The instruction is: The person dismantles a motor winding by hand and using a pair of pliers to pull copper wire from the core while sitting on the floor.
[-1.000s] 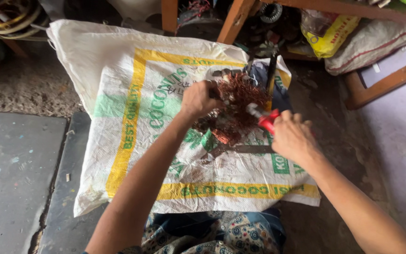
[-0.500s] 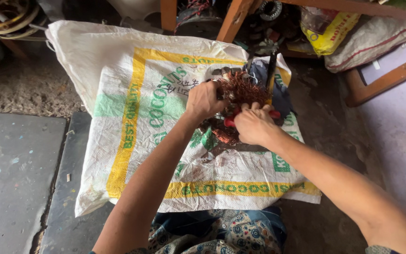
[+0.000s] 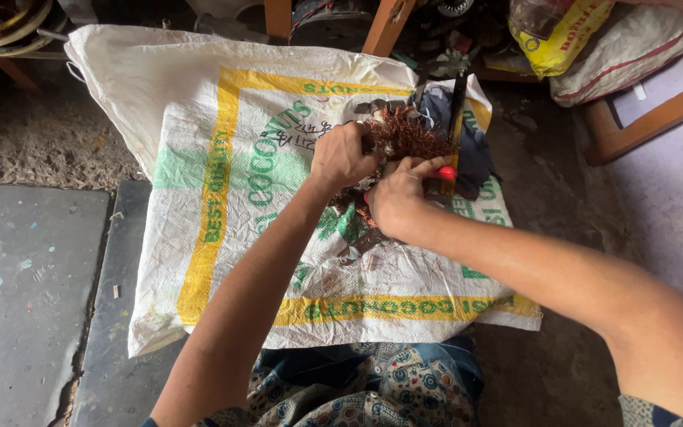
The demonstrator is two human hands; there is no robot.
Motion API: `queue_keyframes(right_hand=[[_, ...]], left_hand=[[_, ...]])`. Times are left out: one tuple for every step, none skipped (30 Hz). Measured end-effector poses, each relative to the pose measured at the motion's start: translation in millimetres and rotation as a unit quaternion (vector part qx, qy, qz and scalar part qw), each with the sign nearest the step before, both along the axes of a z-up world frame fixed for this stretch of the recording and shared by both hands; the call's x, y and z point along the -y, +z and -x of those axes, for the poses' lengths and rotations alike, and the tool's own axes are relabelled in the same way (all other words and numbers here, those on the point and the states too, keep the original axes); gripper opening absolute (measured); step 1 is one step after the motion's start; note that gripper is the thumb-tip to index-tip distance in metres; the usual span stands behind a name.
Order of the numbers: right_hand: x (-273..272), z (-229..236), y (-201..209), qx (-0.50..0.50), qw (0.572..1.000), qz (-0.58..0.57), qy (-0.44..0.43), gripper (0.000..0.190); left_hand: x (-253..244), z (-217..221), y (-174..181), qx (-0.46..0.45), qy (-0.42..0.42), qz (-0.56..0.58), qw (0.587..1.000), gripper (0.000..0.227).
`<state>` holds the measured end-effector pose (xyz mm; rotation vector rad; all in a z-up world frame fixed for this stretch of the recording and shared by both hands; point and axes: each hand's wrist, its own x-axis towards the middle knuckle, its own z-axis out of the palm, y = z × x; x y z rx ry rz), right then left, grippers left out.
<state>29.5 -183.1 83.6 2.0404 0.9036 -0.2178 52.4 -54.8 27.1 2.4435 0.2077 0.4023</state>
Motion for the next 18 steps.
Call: queue_keyframes(right_hand=[[-3, -1, -2, -0.002, 1.000, -0.007, 0.001, 0.039], [-5, -3, -2, 0.010, 0.999, 0.034, 0.016, 0.041], [-8, -5, -2, 0.021, 0.996, 0.075, 0.032, 0.044], [-8, -5, -3, 0.032, 0.992, 0.116, 0.047, 0.049], [-8, -6, -4, 0.042, 0.990, 0.110, 0.072, 0.045], [-7, -7, -4, 0.053, 0.988, 0.105, 0.099, 0.041], [-5, -9, -3, 0.064, 0.985, 0.099, 0.126, 0.037], [-4, -14, 0, 0.037, 0.987, 0.083, 0.132, 0.030], [0, -19, 4, 0.010, 0.988, 0.067, 0.137, 0.025], [6, -25, 7, -0.018, 0.988, 0.051, 0.142, 0.022], [12, -30, 8, -0.058, 0.990, 0.005, 0.131, 0.020], [20, -36, 8, -0.099, 0.987, -0.041, 0.118, 0.021], [26, -43, 7, -0.139, 0.981, -0.087, 0.105, 0.025], [32, -48, 4, -0.141, 0.976, -0.104, 0.130, 0.024], [37, -54, 0, -0.142, 0.970, -0.121, 0.155, 0.023], [40, -59, -2, -0.142, 0.963, -0.139, 0.181, 0.022], [42, -65, -4, -0.155, 0.962, -0.152, 0.165, 0.023], [45, -70, -5, -0.171, 0.960, -0.164, 0.148, 0.024]], left_hand=[[-1, 0, 0, 0.000, 0.000, 0.000, 1.000, 0.029], [-2, 0, -1, 0.001, -0.001, 0.001, 1.000, 0.029], [-2, -1, -1, 0.001, -0.002, 0.002, 1.000, 0.030], [-1, -1, -4, 0.004, -0.001, 0.005, 1.000, 0.029], [0, 0, -7, 0.007, 0.000, 0.008, 1.000, 0.029], [0, 0, -10, 0.011, 0.003, 0.012, 1.000, 0.028], [0, 1, -13, -0.002, 0.004, 0.009, 1.000, 0.026], [-2, 0, -13, -0.010, 0.007, 0.004, 1.000, 0.025], [-4, -1, -12, -0.019, 0.009, -0.001, 1.000, 0.023], [-6, 1, -12, -0.024, 0.004, 0.016, 1.000, 0.026], [-8, 2, -12, -0.028, -0.002, 0.033, 0.999, 0.029], [-9, 3, -12, -0.033, -0.010, 0.049, 0.998, 0.032], [-10, 4, -11, -0.030, -0.013, 0.038, 0.999, 0.030], [-9, 4, -12, -0.027, -0.017, 0.028, 0.999, 0.029], [-7, 4, -12, -0.024, -0.022, 0.019, 0.999, 0.028], [-6, 4, -10, -0.011, -0.025, 0.019, 0.999, 0.029], [-6, 2, -8, 0.002, -0.029, 0.019, 0.999, 0.031], [-5, 0, -6, 0.013, -0.034, 0.020, 0.999, 0.032]])
